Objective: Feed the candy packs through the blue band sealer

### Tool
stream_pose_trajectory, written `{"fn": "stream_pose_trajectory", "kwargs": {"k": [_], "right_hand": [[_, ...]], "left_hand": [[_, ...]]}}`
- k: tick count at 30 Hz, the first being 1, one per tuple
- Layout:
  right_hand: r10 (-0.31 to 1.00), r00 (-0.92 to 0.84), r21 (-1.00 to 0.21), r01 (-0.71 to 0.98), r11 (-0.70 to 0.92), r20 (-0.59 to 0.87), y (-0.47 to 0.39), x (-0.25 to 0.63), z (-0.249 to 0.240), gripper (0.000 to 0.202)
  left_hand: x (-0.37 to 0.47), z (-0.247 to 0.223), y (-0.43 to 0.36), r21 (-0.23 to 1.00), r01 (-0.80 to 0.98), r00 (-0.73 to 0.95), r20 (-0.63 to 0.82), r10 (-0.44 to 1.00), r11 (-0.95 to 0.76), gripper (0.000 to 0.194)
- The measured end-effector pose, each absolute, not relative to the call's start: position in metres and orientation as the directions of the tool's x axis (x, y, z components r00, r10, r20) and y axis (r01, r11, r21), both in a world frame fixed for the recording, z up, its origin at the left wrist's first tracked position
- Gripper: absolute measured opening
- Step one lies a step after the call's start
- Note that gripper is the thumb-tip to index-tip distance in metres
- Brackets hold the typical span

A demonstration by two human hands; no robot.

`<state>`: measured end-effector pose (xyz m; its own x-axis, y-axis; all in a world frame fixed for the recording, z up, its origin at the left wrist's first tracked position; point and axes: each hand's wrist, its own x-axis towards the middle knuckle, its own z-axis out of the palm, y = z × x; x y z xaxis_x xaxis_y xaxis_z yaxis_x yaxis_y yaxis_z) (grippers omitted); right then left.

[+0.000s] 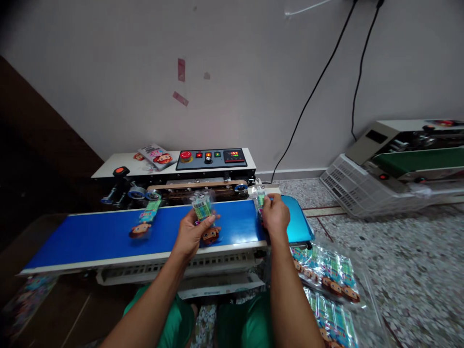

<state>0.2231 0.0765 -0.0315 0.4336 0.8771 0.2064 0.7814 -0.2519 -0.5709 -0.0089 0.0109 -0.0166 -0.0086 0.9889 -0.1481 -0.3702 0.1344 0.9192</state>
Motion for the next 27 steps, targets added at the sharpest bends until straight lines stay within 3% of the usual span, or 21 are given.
{"fn": "stream_pose_trajectory", "kwargs": {"k": [2,4,8,10,12,15,21,27], "right_hand": [[0.88,0.443,-0.467,0.823,-0.323,0.171,0.08,0.214,-0.032,0.034],[0.903,0.404,-0.437,0.845,-0.308,0.145,0.083,0.202,-0.031,0.036],[0.939,0.258,-0.534,0.839,-0.103,0.225,0.08,0.179,-0.024,0.039],[0.942,0.195,-0.706,0.705,0.059,0.273,0.071,0.166,-0.018,0.043],[0.968,0.055,-0.879,0.436,0.196,0.243,0.059,0.152,-0.013,0.043],[0.966,-0.096,-0.956,0.148,0.253,0.241,0.042,0.134,-0.008,0.033],[0.888,0.21,-0.912,0.125,0.39,0.409,0.033,0.134,-0.011,0.019],[0.899,0.234,-0.927,0.156,0.34,0.369,0.038,0.14,-0.01,0.025]], "left_hand": [[-0.009,-0.02,0.011,0.92,-0.349,-0.012,-0.193,0.981,0.177,0.043],[-0.009,-0.021,0.012,0.917,-0.354,-0.02,-0.206,0.978,0.186,0.043],[-0.009,-0.018,0.012,0.912,-0.387,-0.048,-0.169,0.985,0.137,0.038],[-0.008,-0.015,0.012,0.904,-0.406,-0.043,-0.168,0.985,0.136,0.039],[-0.006,-0.013,0.013,0.898,-0.422,-0.037,-0.158,0.987,0.128,0.041],[-0.004,-0.014,0.012,0.902,-0.427,-0.056,-0.098,0.994,0.065,0.04],[-0.005,-0.016,0.012,0.909,-0.418,-0.112,-0.052,0.992,0.0,0.038],[-0.006,-0.018,0.013,0.911,-0.41,-0.109,-0.094,0.99,0.041,0.043]]}}
